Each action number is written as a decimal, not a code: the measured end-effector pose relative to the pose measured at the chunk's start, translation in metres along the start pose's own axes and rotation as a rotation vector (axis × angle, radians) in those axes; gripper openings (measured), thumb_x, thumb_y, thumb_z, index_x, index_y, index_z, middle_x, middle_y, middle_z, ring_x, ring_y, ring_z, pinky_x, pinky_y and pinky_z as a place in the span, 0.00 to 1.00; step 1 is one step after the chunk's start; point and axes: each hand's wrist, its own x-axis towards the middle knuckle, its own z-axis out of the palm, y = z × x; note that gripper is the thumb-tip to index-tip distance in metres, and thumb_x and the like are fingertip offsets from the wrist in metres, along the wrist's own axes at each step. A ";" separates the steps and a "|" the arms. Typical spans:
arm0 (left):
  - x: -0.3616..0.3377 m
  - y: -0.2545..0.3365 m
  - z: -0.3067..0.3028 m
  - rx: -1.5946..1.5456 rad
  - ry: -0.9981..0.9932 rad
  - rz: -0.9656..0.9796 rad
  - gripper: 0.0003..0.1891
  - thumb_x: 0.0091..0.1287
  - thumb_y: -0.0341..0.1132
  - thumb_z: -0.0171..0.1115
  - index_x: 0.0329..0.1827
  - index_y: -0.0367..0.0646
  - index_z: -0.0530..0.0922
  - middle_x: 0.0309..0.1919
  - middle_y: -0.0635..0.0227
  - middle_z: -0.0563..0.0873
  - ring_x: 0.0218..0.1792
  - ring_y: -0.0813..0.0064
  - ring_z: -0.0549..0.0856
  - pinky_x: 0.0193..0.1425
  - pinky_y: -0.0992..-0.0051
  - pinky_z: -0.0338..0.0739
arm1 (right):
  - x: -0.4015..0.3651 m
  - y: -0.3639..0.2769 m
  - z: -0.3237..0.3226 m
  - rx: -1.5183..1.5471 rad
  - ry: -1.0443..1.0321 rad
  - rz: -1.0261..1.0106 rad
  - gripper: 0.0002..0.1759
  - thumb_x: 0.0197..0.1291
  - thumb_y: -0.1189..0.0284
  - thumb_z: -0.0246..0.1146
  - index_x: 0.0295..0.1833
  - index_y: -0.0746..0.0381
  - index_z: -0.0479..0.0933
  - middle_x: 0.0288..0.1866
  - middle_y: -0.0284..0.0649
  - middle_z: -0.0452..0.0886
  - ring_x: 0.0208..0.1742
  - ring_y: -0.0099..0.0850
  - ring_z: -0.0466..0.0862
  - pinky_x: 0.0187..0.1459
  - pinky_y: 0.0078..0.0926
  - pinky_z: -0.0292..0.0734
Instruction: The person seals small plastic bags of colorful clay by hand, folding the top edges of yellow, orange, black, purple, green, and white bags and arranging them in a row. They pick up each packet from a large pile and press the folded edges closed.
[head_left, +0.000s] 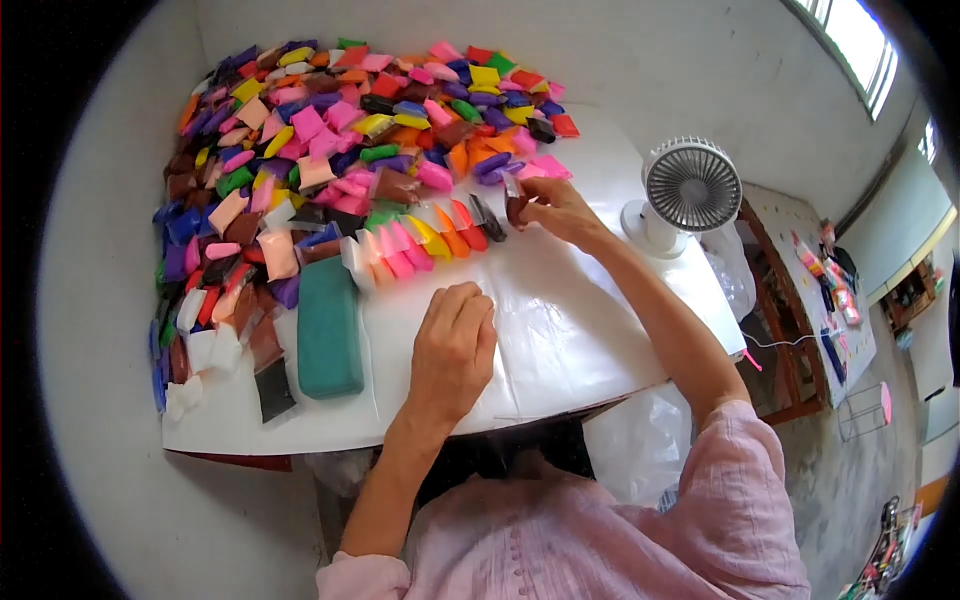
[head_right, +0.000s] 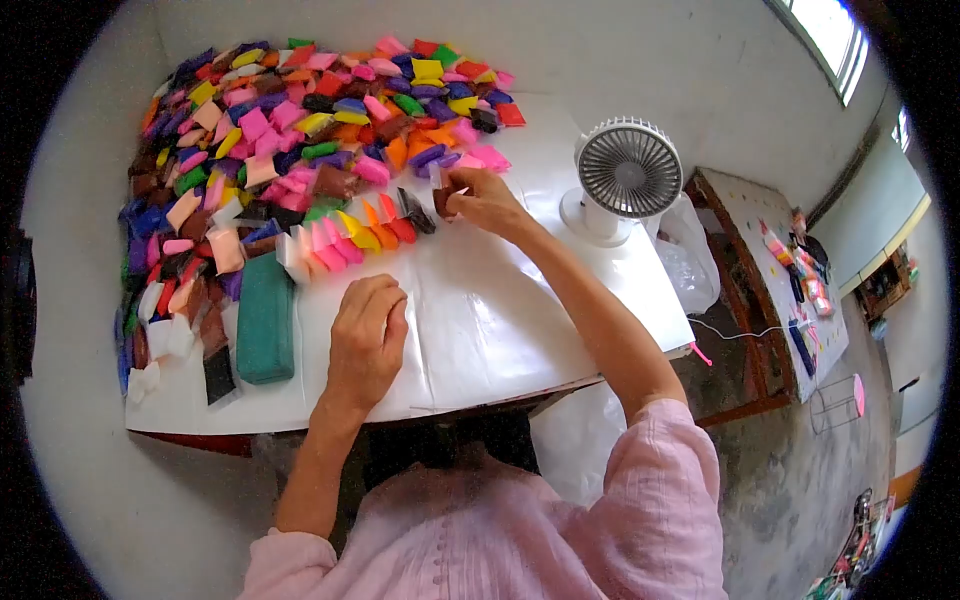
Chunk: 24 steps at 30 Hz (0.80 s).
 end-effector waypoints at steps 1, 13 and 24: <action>-0.001 0.000 -0.001 -0.016 -0.012 -0.015 0.05 0.60 0.20 0.59 0.39 0.32 0.76 0.40 0.53 0.80 0.42 0.53 0.80 0.48 0.62 0.75 | 0.002 0.007 0.002 0.015 -0.002 0.022 0.07 0.49 0.75 0.57 0.34 0.65 0.76 0.29 0.33 0.79 0.33 0.23 0.78 0.40 0.24 0.74; -0.005 0.002 0.002 -0.086 -0.150 -0.009 0.05 0.58 0.20 0.58 0.36 0.36 0.74 0.37 0.56 0.77 0.41 0.55 0.78 0.47 0.63 0.75 | -0.007 0.003 0.011 -0.137 -0.025 0.061 0.26 0.50 0.74 0.55 0.57 0.63 0.78 0.34 0.34 0.81 0.36 0.22 0.78 0.41 0.24 0.75; -0.008 0.000 0.002 -0.053 -0.204 -0.010 0.04 0.58 0.22 0.58 0.36 0.36 0.74 0.36 0.56 0.77 0.41 0.56 0.78 0.47 0.63 0.76 | -0.014 -0.008 0.007 -0.254 0.079 0.000 0.25 0.48 0.80 0.56 0.57 0.67 0.77 0.41 0.38 0.84 0.36 0.24 0.80 0.43 0.26 0.77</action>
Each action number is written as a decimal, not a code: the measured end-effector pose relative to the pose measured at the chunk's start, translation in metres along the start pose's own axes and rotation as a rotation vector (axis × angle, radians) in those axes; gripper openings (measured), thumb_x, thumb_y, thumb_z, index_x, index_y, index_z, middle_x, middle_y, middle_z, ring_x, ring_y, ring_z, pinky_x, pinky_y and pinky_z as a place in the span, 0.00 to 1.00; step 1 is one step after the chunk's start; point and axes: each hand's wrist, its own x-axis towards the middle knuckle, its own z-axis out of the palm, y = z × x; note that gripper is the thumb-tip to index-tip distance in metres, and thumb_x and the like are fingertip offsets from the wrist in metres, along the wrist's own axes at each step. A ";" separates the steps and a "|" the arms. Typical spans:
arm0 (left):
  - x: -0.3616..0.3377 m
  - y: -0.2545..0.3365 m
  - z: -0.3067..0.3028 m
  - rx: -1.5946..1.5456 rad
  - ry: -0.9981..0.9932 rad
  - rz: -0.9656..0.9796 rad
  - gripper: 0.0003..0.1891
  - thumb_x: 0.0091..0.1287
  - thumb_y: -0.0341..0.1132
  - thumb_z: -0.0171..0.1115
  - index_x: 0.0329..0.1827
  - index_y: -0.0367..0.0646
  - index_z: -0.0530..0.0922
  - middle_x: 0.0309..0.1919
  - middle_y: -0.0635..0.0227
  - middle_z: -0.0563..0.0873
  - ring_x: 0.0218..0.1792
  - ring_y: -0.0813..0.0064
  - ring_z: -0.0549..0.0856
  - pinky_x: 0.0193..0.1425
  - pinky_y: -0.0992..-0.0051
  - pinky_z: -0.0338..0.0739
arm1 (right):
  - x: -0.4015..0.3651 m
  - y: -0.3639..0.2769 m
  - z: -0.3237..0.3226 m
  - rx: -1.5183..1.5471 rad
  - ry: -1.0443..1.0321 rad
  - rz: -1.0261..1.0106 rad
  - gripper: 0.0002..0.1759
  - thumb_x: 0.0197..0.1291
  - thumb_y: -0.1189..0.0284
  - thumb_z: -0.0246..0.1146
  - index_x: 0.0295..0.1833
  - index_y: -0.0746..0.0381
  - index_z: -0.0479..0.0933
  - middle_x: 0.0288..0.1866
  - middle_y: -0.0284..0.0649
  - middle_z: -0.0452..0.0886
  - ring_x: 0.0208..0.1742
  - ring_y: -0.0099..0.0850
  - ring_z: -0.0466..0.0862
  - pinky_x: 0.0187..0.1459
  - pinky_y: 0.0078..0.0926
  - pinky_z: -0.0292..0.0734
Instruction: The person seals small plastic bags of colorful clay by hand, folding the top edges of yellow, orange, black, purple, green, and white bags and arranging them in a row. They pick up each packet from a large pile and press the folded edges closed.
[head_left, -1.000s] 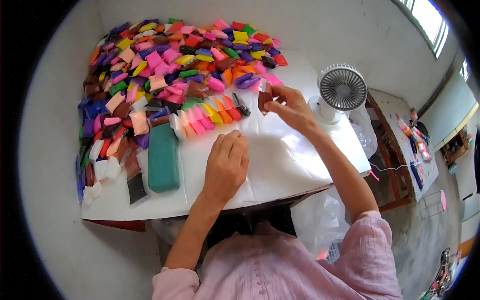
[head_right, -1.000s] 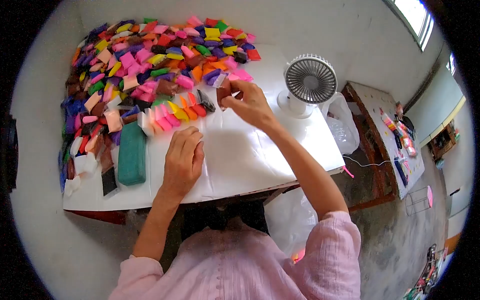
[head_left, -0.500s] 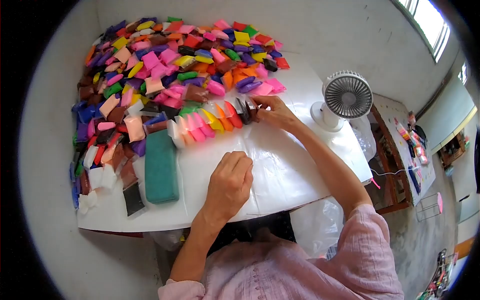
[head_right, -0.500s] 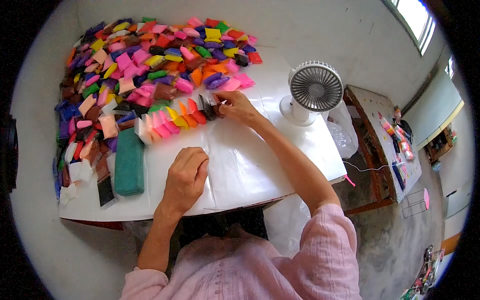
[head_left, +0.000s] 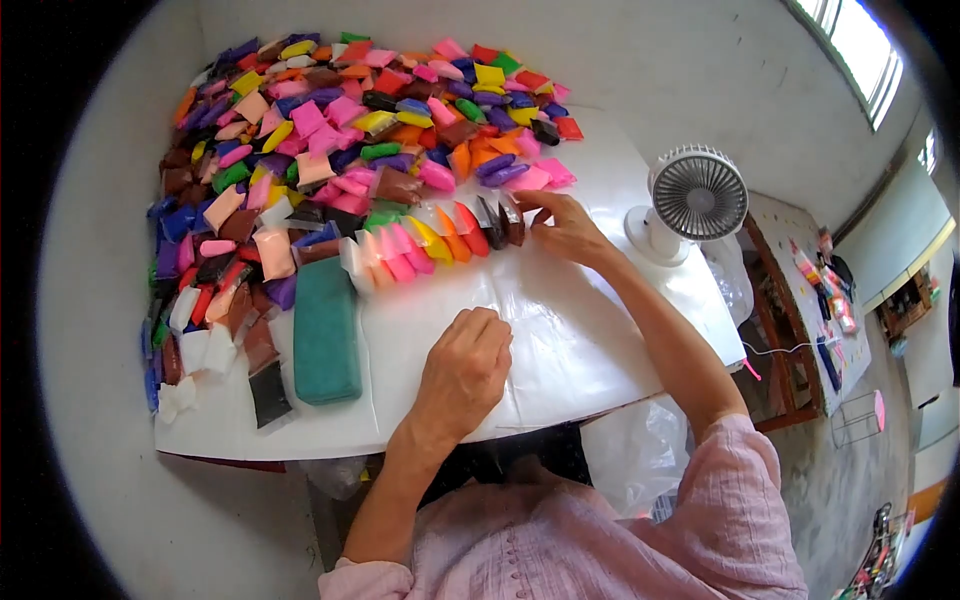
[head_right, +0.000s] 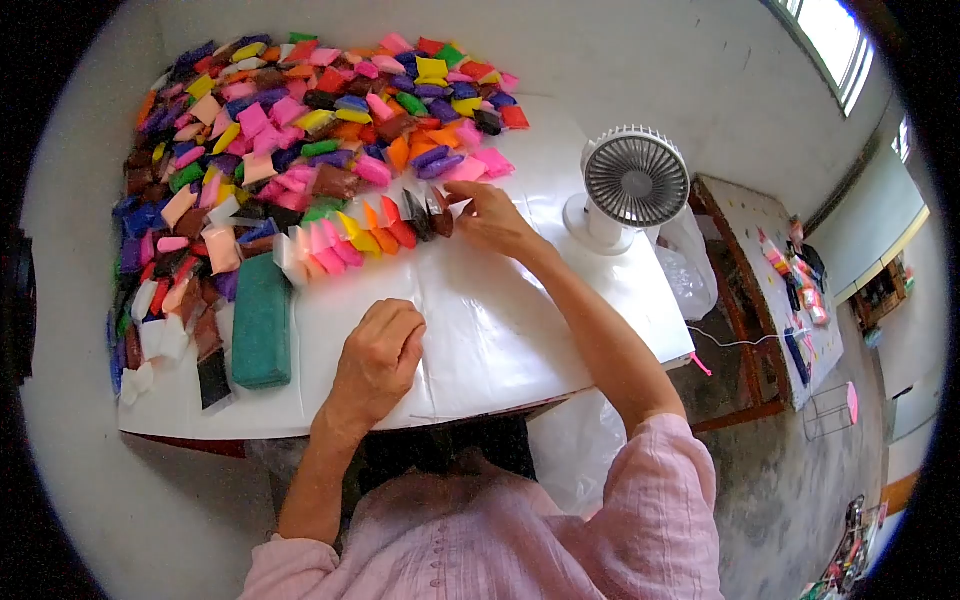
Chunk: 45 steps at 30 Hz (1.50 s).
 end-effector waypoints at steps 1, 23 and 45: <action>0.000 0.000 0.000 -0.001 -0.003 -0.002 0.04 0.58 0.22 0.58 0.36 0.36 0.74 0.36 0.56 0.77 0.41 0.56 0.78 0.47 0.63 0.76 | 0.000 0.008 -0.003 -0.055 0.071 -0.030 0.24 0.48 0.82 0.56 0.55 0.68 0.77 0.42 0.38 0.85 0.36 0.24 0.80 0.43 0.26 0.77; -0.001 -0.002 0.000 -0.004 -0.035 -0.019 0.04 0.57 0.22 0.59 0.35 0.36 0.74 0.35 0.56 0.78 0.40 0.55 0.79 0.45 0.63 0.76 | 0.087 0.033 -0.007 -0.648 0.276 -0.172 0.22 0.52 0.78 0.63 0.55 0.61 0.74 0.45 0.44 0.84 0.50 0.42 0.82 0.52 0.38 0.75; 0.020 0.035 -0.020 -0.667 -0.029 -0.467 0.19 0.69 0.36 0.63 0.58 0.35 0.77 0.41 0.72 0.83 0.35 0.86 0.74 0.39 0.83 0.71 | -0.138 -0.070 -0.024 0.353 0.083 -0.041 0.08 0.63 0.74 0.63 0.42 0.69 0.81 0.29 0.29 0.78 0.31 0.17 0.72 0.33 0.18 0.69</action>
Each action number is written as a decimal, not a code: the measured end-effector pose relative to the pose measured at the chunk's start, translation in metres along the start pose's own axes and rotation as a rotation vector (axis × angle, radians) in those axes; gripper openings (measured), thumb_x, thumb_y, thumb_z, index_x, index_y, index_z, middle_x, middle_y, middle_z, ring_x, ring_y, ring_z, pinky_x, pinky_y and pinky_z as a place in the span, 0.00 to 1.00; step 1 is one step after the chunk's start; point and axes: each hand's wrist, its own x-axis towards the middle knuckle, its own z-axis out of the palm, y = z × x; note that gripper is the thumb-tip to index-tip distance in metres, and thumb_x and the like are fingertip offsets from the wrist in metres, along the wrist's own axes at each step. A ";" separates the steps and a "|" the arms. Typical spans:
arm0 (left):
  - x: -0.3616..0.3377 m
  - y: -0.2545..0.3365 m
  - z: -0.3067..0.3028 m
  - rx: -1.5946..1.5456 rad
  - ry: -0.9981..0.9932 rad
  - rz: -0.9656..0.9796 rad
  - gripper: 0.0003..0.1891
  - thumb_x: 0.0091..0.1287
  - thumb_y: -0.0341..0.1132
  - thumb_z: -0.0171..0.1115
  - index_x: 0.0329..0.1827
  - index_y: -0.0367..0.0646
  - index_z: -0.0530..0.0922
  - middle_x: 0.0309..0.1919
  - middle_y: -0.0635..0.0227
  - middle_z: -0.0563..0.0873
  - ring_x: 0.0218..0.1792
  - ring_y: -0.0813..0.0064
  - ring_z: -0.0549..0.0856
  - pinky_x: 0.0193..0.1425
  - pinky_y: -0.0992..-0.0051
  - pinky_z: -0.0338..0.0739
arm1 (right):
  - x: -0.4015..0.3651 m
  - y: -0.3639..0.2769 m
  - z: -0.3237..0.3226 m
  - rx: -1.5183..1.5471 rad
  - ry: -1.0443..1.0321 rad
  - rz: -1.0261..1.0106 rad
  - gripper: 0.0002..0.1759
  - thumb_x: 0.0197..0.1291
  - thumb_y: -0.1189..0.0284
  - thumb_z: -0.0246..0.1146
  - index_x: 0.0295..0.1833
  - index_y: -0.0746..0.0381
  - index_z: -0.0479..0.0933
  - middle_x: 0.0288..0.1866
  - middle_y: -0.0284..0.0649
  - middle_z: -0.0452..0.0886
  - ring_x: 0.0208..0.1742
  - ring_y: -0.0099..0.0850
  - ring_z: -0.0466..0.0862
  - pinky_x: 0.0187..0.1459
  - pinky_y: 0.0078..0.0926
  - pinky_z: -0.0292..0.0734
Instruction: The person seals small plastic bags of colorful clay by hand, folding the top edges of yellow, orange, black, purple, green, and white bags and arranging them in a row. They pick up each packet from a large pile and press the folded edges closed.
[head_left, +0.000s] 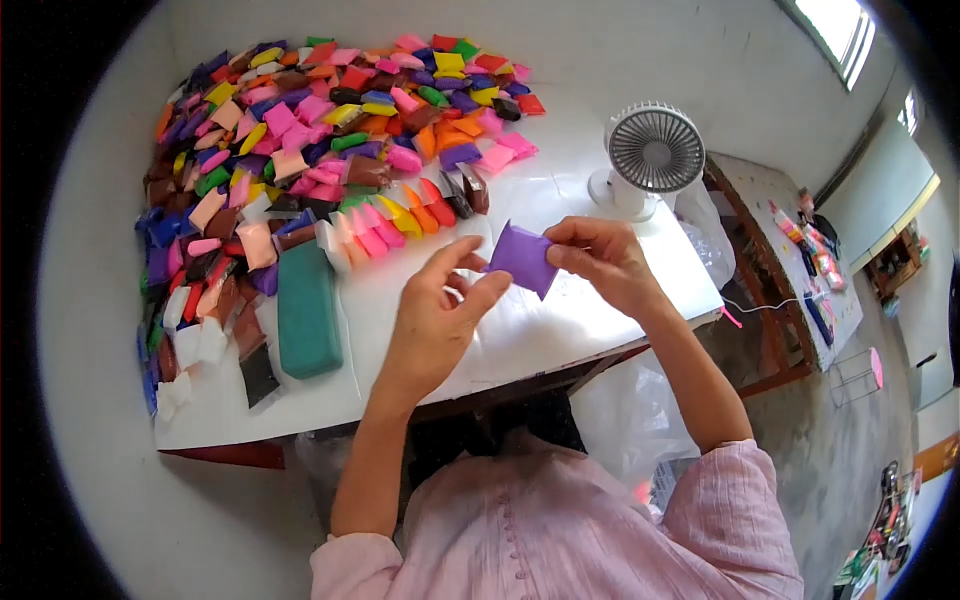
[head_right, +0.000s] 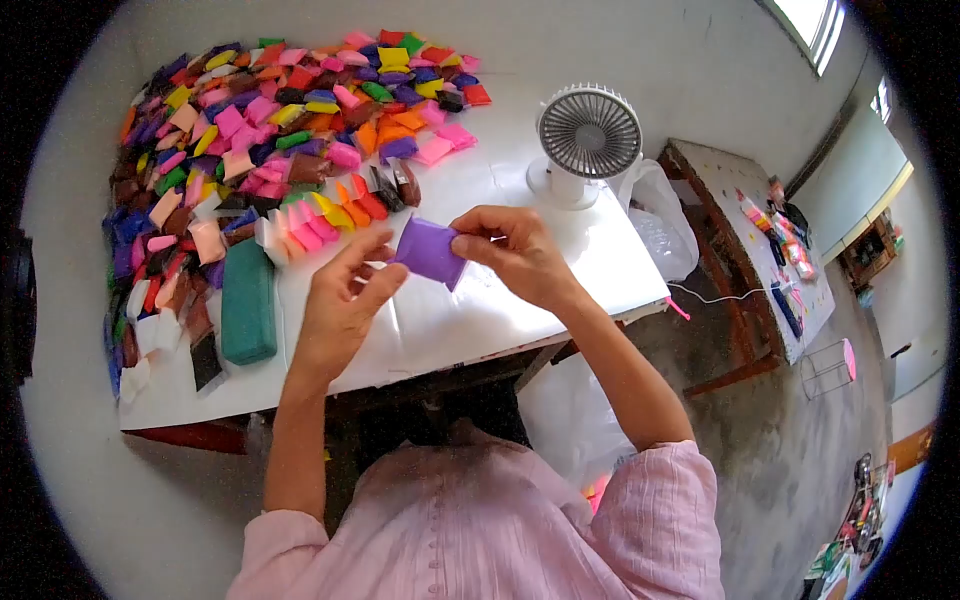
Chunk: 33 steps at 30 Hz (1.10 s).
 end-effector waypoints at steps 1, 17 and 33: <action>0.002 -0.002 0.005 -0.062 -0.043 -0.024 0.18 0.68 0.36 0.64 0.56 0.34 0.78 0.39 0.72 0.83 0.33 0.86 0.74 0.38 0.83 0.71 | -0.004 -0.003 0.005 -0.040 0.010 0.002 0.08 0.63 0.75 0.63 0.42 0.70 0.81 0.29 0.30 0.78 0.31 0.18 0.72 0.33 0.19 0.69; -0.004 -0.035 0.026 -0.308 0.063 -0.139 0.08 0.67 0.31 0.64 0.42 0.34 0.81 0.30 0.75 0.83 0.28 0.89 0.74 0.33 0.84 0.70 | -0.019 0.026 0.027 0.050 0.030 0.193 0.14 0.54 0.66 0.71 0.37 0.66 0.79 0.25 0.31 0.78 0.28 0.18 0.75 0.33 0.19 0.72; -0.008 -0.035 0.025 -0.439 0.076 -0.137 0.08 0.68 0.35 0.64 0.38 0.39 0.78 0.29 0.78 0.80 0.28 0.90 0.73 0.32 0.86 0.68 | -0.018 0.017 0.014 0.145 -0.010 0.230 0.16 0.61 0.64 0.67 0.25 0.61 0.75 0.21 0.25 0.71 0.24 0.14 0.66 0.26 0.17 0.60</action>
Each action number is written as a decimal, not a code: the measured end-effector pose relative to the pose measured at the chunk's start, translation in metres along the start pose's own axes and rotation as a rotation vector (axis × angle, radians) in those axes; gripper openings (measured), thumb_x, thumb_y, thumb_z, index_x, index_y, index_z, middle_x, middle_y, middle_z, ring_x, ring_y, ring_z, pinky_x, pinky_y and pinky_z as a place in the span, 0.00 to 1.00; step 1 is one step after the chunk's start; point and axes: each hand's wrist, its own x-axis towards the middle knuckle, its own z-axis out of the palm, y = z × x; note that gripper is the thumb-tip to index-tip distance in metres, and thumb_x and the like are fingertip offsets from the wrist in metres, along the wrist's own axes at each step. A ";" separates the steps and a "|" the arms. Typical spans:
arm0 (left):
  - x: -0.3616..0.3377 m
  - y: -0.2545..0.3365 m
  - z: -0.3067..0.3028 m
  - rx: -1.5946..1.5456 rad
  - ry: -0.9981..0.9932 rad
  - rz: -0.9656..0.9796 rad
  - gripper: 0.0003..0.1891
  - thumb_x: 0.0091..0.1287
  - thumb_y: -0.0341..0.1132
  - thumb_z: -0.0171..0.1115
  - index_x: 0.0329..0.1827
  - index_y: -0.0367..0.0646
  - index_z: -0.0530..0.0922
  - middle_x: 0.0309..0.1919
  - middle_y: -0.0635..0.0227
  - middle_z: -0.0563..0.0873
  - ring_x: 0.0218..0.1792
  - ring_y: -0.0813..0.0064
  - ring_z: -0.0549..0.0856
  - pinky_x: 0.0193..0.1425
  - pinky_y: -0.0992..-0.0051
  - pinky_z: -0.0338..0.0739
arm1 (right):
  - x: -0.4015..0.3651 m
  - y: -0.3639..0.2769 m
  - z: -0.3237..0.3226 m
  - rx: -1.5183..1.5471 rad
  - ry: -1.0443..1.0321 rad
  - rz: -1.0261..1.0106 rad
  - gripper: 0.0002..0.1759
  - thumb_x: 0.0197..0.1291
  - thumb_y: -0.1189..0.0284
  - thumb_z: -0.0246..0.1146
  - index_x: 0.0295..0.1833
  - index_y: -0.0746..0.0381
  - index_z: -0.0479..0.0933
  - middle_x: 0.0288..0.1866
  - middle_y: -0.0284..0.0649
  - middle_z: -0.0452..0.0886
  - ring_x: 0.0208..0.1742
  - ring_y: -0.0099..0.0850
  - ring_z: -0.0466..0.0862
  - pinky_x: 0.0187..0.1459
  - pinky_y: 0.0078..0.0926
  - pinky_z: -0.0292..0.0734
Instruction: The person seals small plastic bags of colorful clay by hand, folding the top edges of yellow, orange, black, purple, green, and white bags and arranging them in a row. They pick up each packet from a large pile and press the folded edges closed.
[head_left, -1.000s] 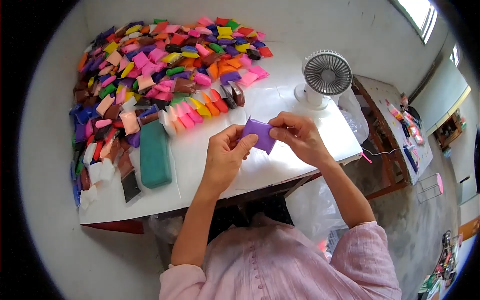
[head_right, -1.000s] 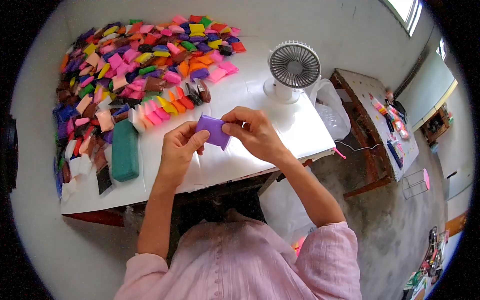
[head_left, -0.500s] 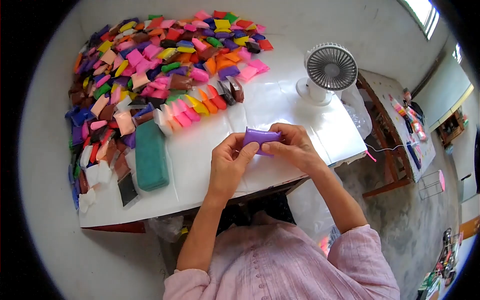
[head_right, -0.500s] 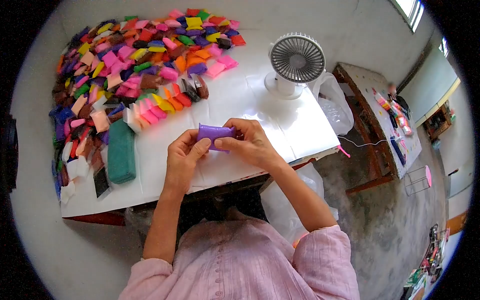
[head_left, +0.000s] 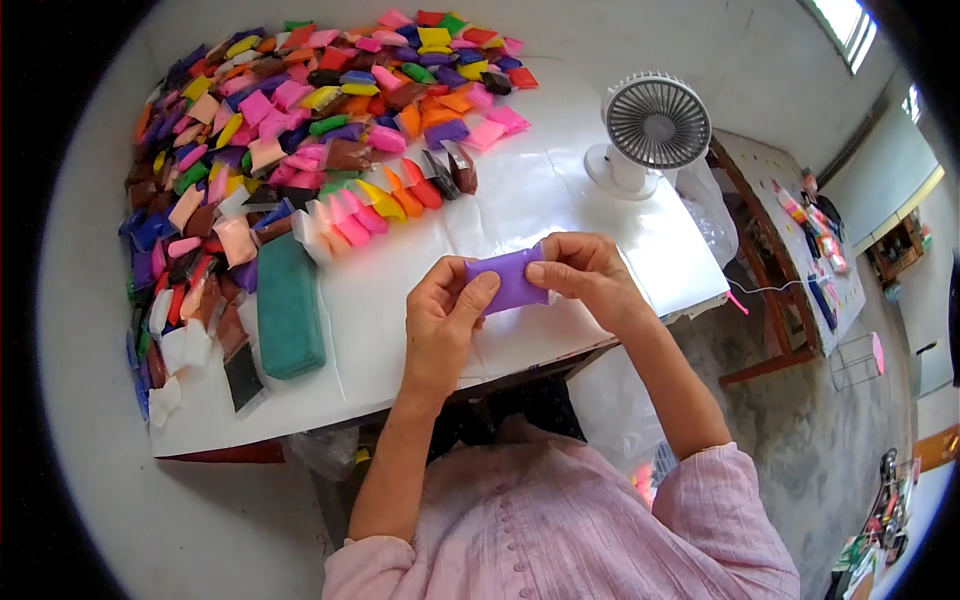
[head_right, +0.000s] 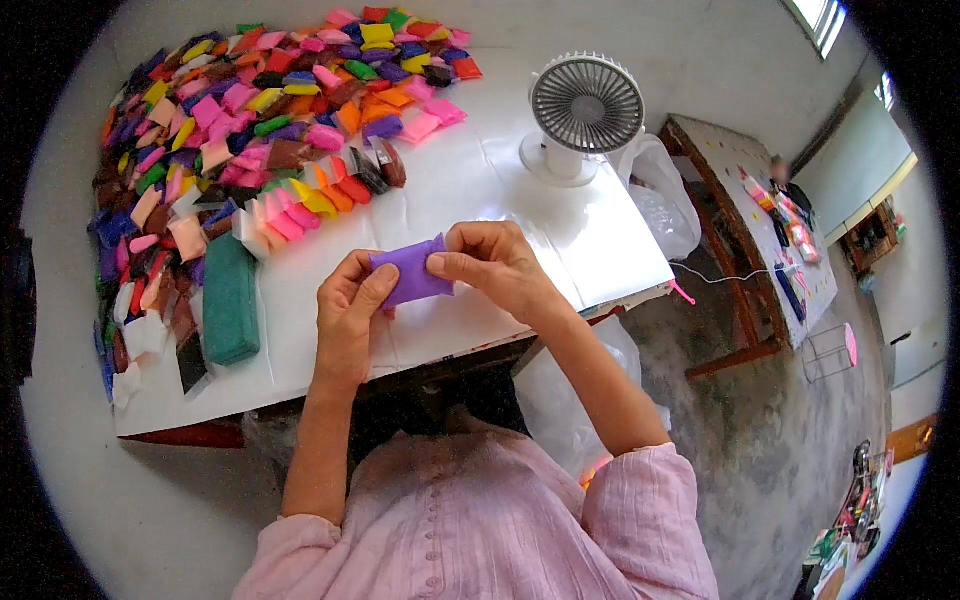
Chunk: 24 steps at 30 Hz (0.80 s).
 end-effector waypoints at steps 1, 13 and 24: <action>0.000 0.001 0.000 -0.020 -0.020 -0.012 0.08 0.68 0.35 0.64 0.38 0.40 0.77 0.29 0.78 0.80 0.27 0.90 0.73 0.31 0.86 0.67 | 0.001 -0.001 -0.001 0.005 0.001 0.006 0.16 0.61 0.64 0.67 0.25 0.61 0.75 0.20 0.24 0.70 0.24 0.14 0.66 0.26 0.17 0.59; -0.001 0.002 -0.001 0.002 0.031 -0.023 0.07 0.70 0.36 0.61 0.37 0.44 0.77 0.23 0.81 0.74 0.21 0.92 0.66 0.25 0.87 0.59 | 0.007 -0.008 0.004 0.075 -0.029 0.113 0.17 0.62 0.60 0.66 0.27 0.61 0.77 0.22 0.25 0.72 0.24 0.14 0.66 0.26 0.15 0.58; -0.004 0.003 0.005 0.130 -0.035 0.077 0.08 0.72 0.34 0.57 0.44 0.38 0.77 0.32 0.76 0.80 0.28 0.92 0.69 0.30 0.86 0.63 | 0.015 -0.002 -0.011 0.413 -0.014 0.259 0.13 0.61 0.68 0.61 0.24 0.61 0.73 0.19 0.29 0.68 0.18 0.17 0.62 0.21 0.18 0.53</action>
